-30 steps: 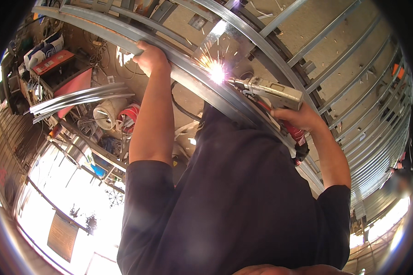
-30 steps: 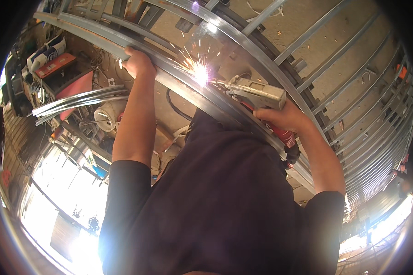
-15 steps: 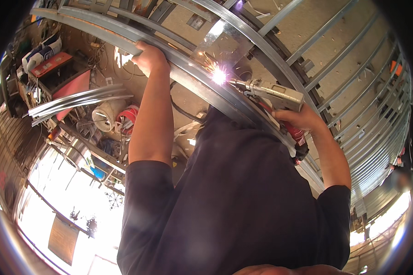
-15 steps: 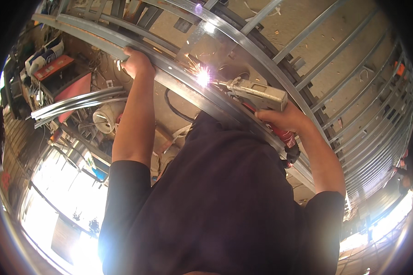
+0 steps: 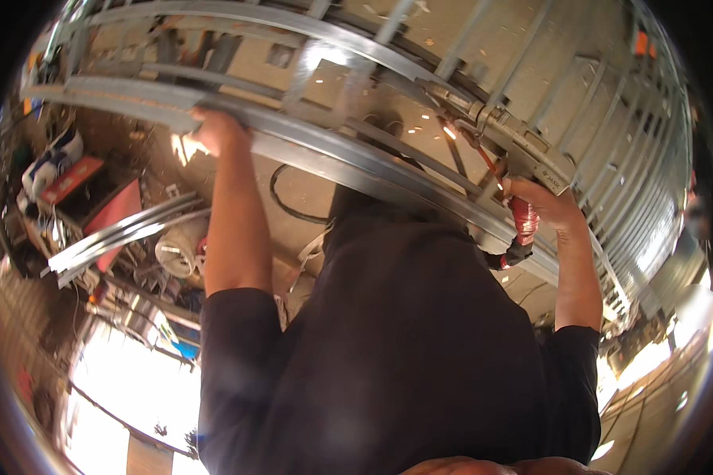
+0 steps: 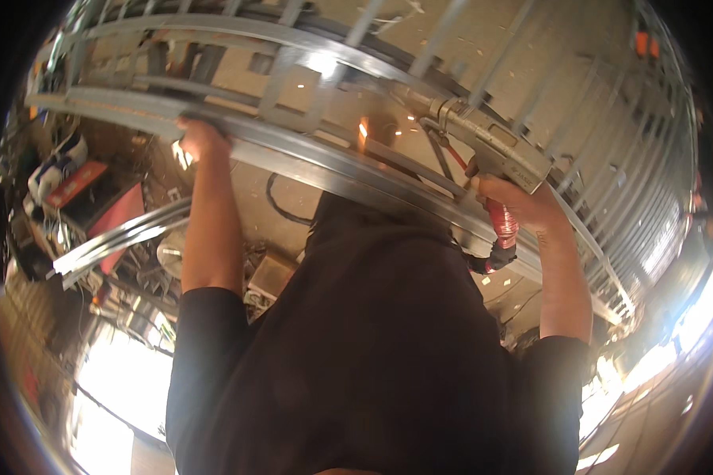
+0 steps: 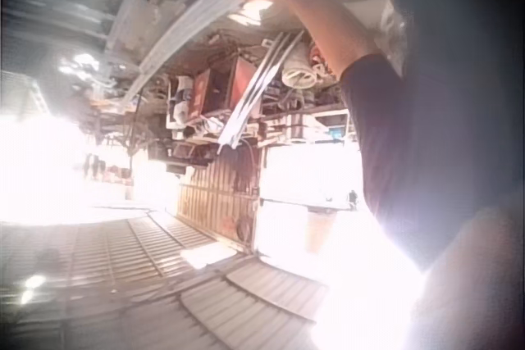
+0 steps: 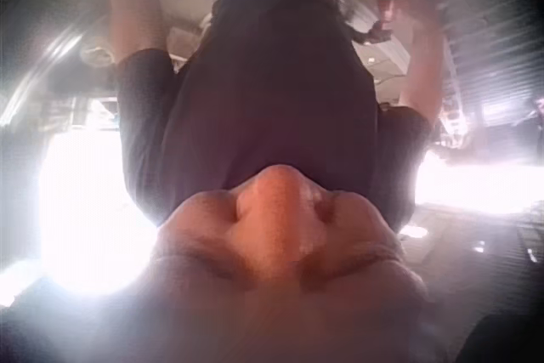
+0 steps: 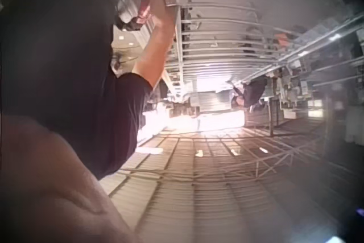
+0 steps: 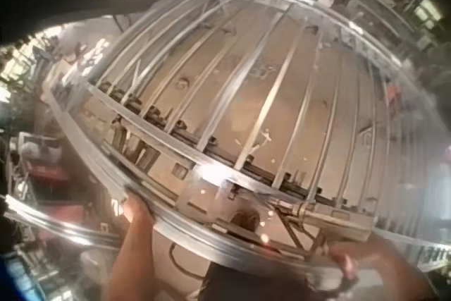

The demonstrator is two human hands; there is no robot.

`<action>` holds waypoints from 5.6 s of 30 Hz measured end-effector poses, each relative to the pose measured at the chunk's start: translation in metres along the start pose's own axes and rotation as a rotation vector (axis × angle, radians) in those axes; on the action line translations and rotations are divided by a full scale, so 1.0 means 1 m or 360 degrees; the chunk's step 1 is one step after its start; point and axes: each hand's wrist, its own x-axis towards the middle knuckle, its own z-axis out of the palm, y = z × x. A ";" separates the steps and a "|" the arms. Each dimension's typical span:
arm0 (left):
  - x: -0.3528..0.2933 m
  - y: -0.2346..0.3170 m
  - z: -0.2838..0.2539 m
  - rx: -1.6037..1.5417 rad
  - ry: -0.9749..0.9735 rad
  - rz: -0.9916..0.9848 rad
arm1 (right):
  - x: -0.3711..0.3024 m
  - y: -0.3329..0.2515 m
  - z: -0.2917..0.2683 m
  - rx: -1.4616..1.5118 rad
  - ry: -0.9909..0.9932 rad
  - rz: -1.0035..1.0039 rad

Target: The person welds multiple joints on a large metal frame using a handheld welding gun. They move along the frame, applying welds at various intersections while holding the frame steady with the other hand.

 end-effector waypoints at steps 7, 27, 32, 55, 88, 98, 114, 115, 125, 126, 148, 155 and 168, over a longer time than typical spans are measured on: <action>0.034 -0.027 -0.012 -0.0032 -0.0132 0.0419 | -0.114 0.070 -0.055 0.0023 0.0737 -0.0217; -0.410 -0.343 0.018 0.1469 -0.1083 0.2240 | -0.200 0.162 -0.186 -0.1078 0.0447 -0.0550; -0.414 -0.344 0.019 0.1489 -0.1050 0.2196 | -0.154 0.185 -0.170 -0.1237 0.0380 -0.0788; -0.410 -0.341 0.016 0.1530 -0.1122 0.2208 | -0.090 0.223 -0.089 -0.1603 0.0772 -0.1034; -0.408 -0.340 0.017 0.1471 -0.1196 0.2137 | -0.094 0.221 -0.075 -0.1695 0.0761 -0.0854; -0.408 -0.341 0.018 0.1437 -0.1164 0.2166 | -0.098 0.225 -0.079 -0.1636 0.0742 -0.0892; -0.407 -0.344 0.020 0.1502 -0.1146 0.2149 | -0.138 0.259 -0.100 -0.1581 0.0839 -0.0742; -0.407 -0.344 0.021 0.1489 -0.1137 0.2153 | -0.137 0.259 -0.101 -0.1600 0.0838 -0.0731; -0.406 -0.346 0.021 0.1506 -0.1141 0.2153 | -0.139 0.261 -0.101 -0.1670 0.0879 -0.0716; -0.407 -0.346 0.020 0.1507 -0.1134 0.2158 | -0.138 0.263 -0.102 -0.1681 0.0890 -0.0761; -0.408 -0.347 0.021 0.1509 -0.1114 0.2187 | -0.132 0.276 -0.108 -0.1706 0.0932 -0.0832; -0.407 -0.346 0.020 0.1529 -0.1096 0.2193 | -0.139 0.264 -0.105 -0.1630 0.0865 -0.0619; -0.406 -0.347 0.021 0.1504 -0.1088 0.2197 | -0.144 0.263 -0.107 -0.1567 0.0882 -0.0638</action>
